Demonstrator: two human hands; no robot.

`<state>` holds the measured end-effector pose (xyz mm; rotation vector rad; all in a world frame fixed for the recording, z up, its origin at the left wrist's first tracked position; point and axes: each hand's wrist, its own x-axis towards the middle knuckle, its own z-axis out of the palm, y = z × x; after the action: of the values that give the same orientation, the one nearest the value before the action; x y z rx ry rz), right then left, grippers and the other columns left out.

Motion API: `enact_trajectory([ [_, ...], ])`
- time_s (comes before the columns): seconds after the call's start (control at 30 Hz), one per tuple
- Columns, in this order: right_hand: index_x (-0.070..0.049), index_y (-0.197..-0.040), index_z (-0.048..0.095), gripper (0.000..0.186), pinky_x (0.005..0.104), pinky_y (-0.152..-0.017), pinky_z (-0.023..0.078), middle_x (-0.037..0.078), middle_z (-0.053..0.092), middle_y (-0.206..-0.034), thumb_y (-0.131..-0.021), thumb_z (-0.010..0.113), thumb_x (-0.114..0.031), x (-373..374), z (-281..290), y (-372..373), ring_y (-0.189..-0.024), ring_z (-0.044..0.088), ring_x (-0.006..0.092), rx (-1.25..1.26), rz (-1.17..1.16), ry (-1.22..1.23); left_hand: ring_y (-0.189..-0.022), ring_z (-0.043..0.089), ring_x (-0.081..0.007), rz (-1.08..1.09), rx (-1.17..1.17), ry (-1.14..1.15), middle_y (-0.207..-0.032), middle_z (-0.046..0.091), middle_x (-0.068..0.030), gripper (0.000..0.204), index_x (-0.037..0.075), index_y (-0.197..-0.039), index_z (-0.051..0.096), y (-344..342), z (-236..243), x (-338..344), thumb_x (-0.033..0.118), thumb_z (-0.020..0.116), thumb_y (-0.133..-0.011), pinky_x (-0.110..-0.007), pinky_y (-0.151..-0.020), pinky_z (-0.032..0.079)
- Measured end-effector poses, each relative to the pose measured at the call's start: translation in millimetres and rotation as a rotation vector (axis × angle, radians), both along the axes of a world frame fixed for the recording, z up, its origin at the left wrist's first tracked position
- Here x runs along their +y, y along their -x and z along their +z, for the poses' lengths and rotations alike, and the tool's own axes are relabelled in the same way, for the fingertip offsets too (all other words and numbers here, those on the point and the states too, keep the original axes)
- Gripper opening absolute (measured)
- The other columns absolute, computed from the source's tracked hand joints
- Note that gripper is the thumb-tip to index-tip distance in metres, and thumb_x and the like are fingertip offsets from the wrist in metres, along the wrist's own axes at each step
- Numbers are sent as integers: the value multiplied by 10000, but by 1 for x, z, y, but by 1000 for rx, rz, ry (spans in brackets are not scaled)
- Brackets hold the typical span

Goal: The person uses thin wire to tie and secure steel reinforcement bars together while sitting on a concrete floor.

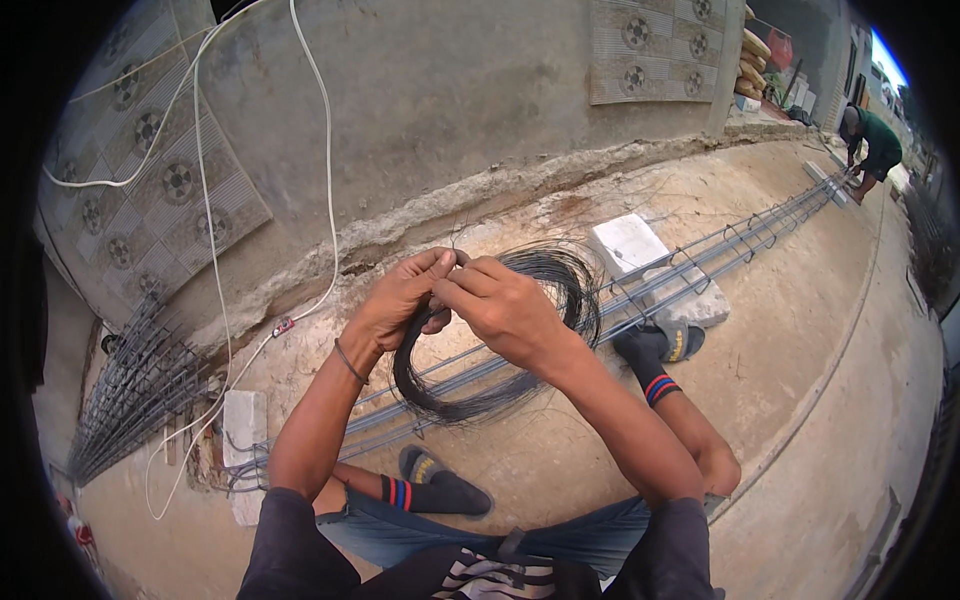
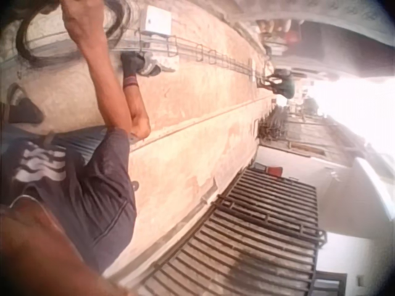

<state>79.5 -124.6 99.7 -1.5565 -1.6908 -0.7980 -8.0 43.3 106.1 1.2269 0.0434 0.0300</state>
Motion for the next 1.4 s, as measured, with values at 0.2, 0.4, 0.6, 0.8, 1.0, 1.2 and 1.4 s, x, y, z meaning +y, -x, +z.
enact_trajectory([
  [0.2, -50, -943, 701, 99, 345, -707, 507, 48, 699, -902, -848, 725, -59, -1, -12, 3, -834, 630, 238, 282, 25, -175, -560, 597, -97, 334, -42, -380, -715, 603, -29, 296, 31, -983, 631, -7, -5, -14, 318, 578, -1029, -216, -393, 415],
  [0.4, -14, -906, 688, 157, 311, -684, 477, 61, 687, -846, -966, 659, -156, 13, -41, 12, -746, 595, 169, 1009, 123, -341, -930, 580, -175, 289, -177, 153, -924, 607, -65, 221, 35, -931, 601, -3, -31, -16, 231, 574, -1027, -360, -836, 495],
  [0.6, 6, -801, 678, 227, 306, -596, 423, 53, 639, -672, -963, 665, -153, 17, -29, -13, -708, 559, 122, 1215, -105, -309, -894, 562, -166, 322, -348, 246, -871, 569, -34, 226, 46, -900, 581, -4, -46, -37, 246, 593, -1004, -352, -872, 502],
  [0.8, -84, -945, 694, 58, 520, -1075, 285, 1, 740, -965, -911, 648, -71, 20, -9, -41, -908, 688, 205, 440, 91, -3, -793, 597, -121, 326, -302, 144, -843, 602, -36, 221, 34, -859, 623, 5, -52, -45, 198, 602, -1005, -258, -661, 567],
  [1.0, -130, -1032, 693, 129, 609, -1217, 87, -21, 750, -1012, -930, 629, -82, 30, -2, -59, -948, 722, 175, 522, 342, 285, -730, 535, -133, 246, -338, 189, -807, 545, -39, 248, 16, -850, 594, 16, -49, -28, 212, 599, -1001, -368, -738, 611],
  [1.2, -84, -945, 654, 39, 625, -1200, 166, 12, 706, -810, -934, 647, -121, 38, 1, -42, -824, 707, 229, 591, 411, 466, -769, 560, -153, 123, -257, 115, -796, 600, -40, 235, 40, -837, 606, 39, -45, -2, 211, 613, -998, -318, -767, 521],
  [1.4, -54, -846, 601, 142, 446, -718, 533, 123, 659, -726, -934, 648, -154, 38, 1, -26, -677, 627, 352, 386, 145, 238, -797, 576, -145, 262, -156, -458, -816, 652, -54, 284, 6, -848, 650, 51, -16, 16, 259, 649, -977, -310, -770, 463],
])
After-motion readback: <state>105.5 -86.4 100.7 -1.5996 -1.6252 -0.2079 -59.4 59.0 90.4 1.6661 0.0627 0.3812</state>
